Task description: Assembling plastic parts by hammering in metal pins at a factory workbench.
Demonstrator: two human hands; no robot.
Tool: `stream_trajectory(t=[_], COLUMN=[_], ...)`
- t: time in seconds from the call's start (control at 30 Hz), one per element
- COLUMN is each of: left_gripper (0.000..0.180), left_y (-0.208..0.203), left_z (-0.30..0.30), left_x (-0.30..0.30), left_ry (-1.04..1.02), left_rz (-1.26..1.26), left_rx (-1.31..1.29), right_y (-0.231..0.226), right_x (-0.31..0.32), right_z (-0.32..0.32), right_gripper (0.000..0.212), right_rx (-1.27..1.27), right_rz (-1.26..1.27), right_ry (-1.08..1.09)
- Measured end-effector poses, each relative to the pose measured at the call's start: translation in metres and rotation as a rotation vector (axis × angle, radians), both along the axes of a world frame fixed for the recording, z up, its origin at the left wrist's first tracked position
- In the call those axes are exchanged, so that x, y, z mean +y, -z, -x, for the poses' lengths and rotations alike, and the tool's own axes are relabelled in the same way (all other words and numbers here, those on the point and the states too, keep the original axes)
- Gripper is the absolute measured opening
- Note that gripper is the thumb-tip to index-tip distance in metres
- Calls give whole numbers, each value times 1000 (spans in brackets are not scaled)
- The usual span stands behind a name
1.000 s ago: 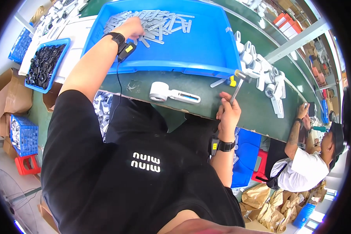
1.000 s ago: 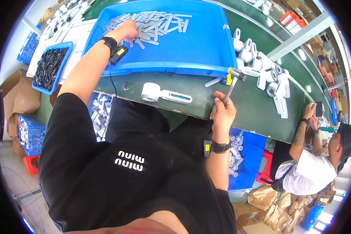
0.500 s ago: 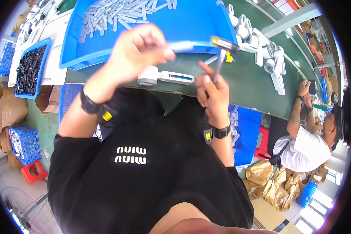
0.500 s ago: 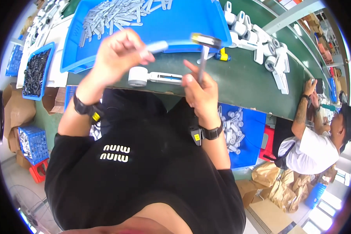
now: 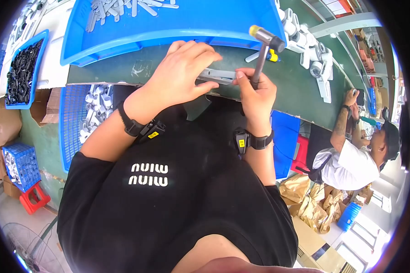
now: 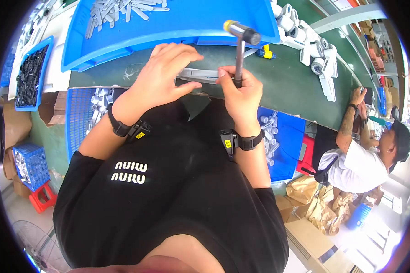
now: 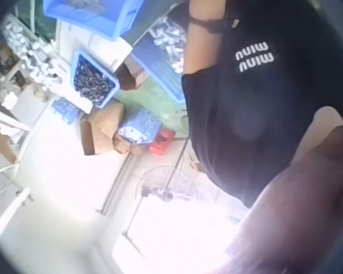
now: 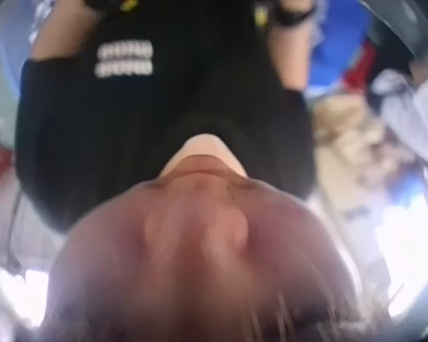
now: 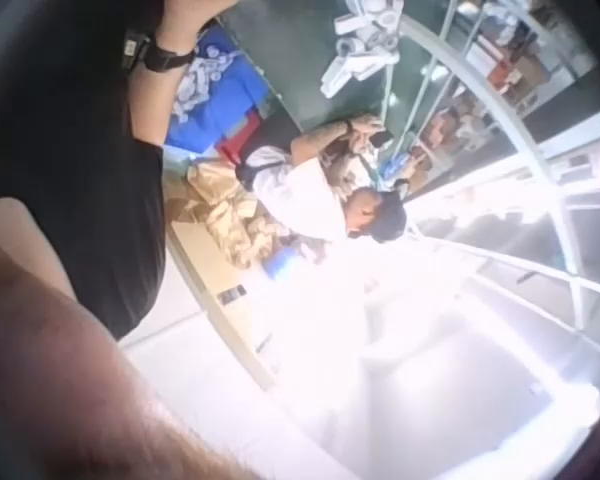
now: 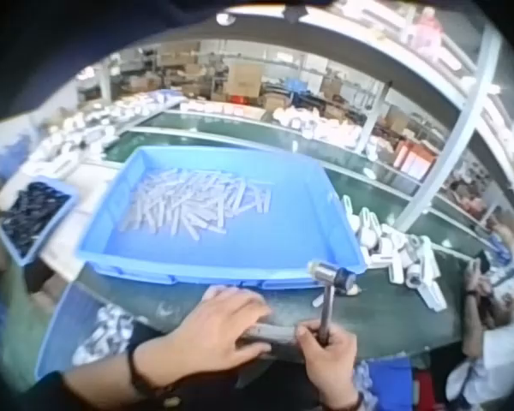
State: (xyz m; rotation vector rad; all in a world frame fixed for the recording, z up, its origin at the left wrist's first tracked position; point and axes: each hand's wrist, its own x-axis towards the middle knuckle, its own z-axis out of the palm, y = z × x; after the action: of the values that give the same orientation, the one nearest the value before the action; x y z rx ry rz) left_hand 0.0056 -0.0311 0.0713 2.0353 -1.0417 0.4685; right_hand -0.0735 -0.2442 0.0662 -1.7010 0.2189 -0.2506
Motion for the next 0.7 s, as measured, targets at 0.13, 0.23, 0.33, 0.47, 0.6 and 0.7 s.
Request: stream_trajectory(t=[0.13,0.23,0.33,0.47,0.6,0.7], left_gripper=[34,36,33,26,27,27], left_y=[17,24,23,28,34,34], left_z=[0,1,0,-3,-4,-4], left_x=[2,3,6,7,8,7], left_ry=[-22,-51,-51,-9,27,10], left_rz=[-96,-44,-65,-66,-12,-39], left_rx=[59,52,54,81,27,-18], right_y=[4,6,5,1,2,6], right_x=[-4,-2,3,-1,-4,-6], right_z=[-2,-3,-4,-5,-8,-9], right_gripper=[11,12,12,12,15,16], right_rx=[55,118,126,125,145,139], right_rz=[-35,15,45,165,267,322], right_ry=[135,139,97,66,29,18])
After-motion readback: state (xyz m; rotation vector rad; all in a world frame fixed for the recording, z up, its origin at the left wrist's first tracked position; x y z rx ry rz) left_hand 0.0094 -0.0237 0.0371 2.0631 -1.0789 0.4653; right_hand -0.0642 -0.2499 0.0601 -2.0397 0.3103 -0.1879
